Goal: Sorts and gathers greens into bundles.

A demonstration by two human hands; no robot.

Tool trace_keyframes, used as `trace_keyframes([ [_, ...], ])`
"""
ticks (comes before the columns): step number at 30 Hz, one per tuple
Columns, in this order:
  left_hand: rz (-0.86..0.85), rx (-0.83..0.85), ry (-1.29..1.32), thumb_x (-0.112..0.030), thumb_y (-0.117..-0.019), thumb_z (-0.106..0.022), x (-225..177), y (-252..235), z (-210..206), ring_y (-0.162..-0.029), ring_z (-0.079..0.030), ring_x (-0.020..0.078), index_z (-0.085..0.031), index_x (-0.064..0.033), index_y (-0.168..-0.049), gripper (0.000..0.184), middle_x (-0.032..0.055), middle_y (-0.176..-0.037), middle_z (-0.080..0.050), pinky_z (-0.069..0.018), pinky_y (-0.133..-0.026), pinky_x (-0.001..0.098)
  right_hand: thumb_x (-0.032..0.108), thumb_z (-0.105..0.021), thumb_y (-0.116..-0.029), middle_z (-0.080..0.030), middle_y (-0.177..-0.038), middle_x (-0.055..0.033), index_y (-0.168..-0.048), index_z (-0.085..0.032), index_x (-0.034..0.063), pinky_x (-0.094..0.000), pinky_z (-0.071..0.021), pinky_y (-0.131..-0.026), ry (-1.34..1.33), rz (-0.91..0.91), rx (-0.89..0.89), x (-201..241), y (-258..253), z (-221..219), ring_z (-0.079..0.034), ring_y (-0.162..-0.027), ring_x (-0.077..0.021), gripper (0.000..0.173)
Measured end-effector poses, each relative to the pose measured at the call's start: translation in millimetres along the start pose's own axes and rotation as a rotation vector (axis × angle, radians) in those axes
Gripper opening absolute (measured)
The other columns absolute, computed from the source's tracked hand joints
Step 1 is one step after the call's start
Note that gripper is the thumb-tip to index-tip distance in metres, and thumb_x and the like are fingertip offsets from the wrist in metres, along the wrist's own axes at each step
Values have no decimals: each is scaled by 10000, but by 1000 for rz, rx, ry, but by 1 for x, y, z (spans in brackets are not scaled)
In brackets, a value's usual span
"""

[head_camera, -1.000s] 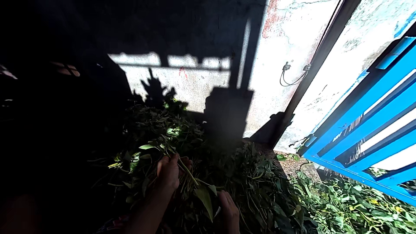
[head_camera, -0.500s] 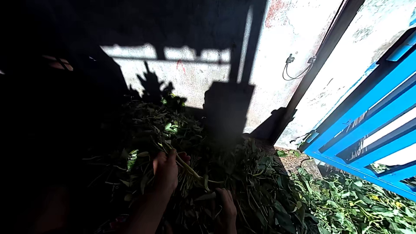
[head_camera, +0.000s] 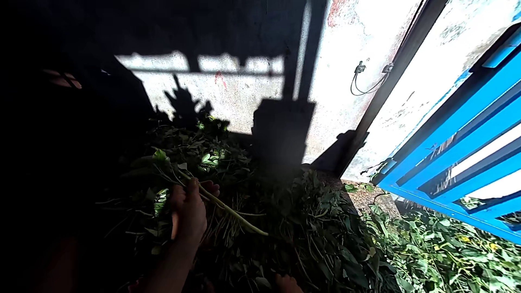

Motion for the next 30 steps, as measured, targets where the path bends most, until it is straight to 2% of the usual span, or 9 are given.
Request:
trace_keyframes([
  [2,80,-15,-4,-177,-1114,-439,10,0,2,-677,-744,214,-491,-40,-1156,153,107,-841,-717,-640,-614,347,454,-885,-723,-498,-1451,-299,-1376,-585,11,-671,-488,-979,22,5,-92,-3,-2,11,-470,-1350,-504,844],
  [6,295,11,-12,-171,-1100,-476,45,6,-3,-671,-712,249,-491,-18,-1212,190,143,-841,-652,-638,-623,401,179,-647,-926,-583,-1331,-283,-1319,-604,-9,-574,-528,-929,-21,-165,-627,-29,4,66,-573,-1243,-462,438],
  [11,496,21,49,-77,-1073,-497,72,16,-11,-676,-689,274,-465,-4,-1261,205,178,-893,-606,-634,-629,420,183,-495,-1021,-609,-1327,-264,-1364,-567,-6,-587,-517,-984,-245,-221,-547,-63,-13,54,-595,-1246,-436,398],
  [14,531,27,73,-43,-1057,-502,75,17,-11,-679,-680,261,-518,1,-1270,218,172,-922,-610,-629,-636,409,209,-403,-1071,-661,-1229,-259,-1371,-518,-34,-575,-539,-946,-559,-192,-706,-45,13,89,-675,-1125,-405,403],
  [17,560,73,69,-55,-1061,-496,75,19,-16,-694,-677,263,-565,12,-1185,157,160,-895,-612,-628,-663,418,218,-448,-1067,-709,-1087,-236,-1294,-612,-31,-613,-549,-828,-648,-21,-1065,-28,54,136,-714,-951,-399,375],
  [22,566,117,42,-73,-1066,-506,77,23,-20,-689,-678,253,-573,17,-1133,131,143,-860,-607,-634,-664,417,358,-445,-1070,-671,-1265,-208,-1222,-718,143,-607,-511,-955,-340,-238,-565,-64,22,113,-632,-1200,-403,380],
  [24,556,115,41,-68,-1063,-510,75,22,-18,-684,-679,249,-574,18,-1129,126,142,-851,-608,-634,-663,413,346,-527,-1042,-543,-1385,-282,-1215,-747,166,-655,-441,-978,-410,-231,-814,-61,47,131,-516,-1273,-488,332],
  [26,549,123,33,-69,-1062,-513,75,23,-17,-690,-681,246,-580,20,-1131,131,142,-857,-614,-634,-669,408,285,-585,-1025,-600,-1291,-285,-1137,-781,118,-665,-441,-957,-520,-72,-1165,-47,80,160,-556,-1195,-496,280],
  [30,543,180,24,-60,-1055,-530,78,25,-25,-696,-693,257,-587,37,-1137,139,154,-866,-635,-635,-666,406,188,-634,-1007,-696,-1061,-149,-1153,-761,51,-499,-500,-912,-944,203,-1031,-33,77,165,-642,-1014,-272,237],
])
Point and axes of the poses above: each hand's wrist, its own y-axis away from the middle knuckle, its own z-axis out of the back of the hand, x = y × z, the point moved 10 cm from there along -y, towards the middle knuckle
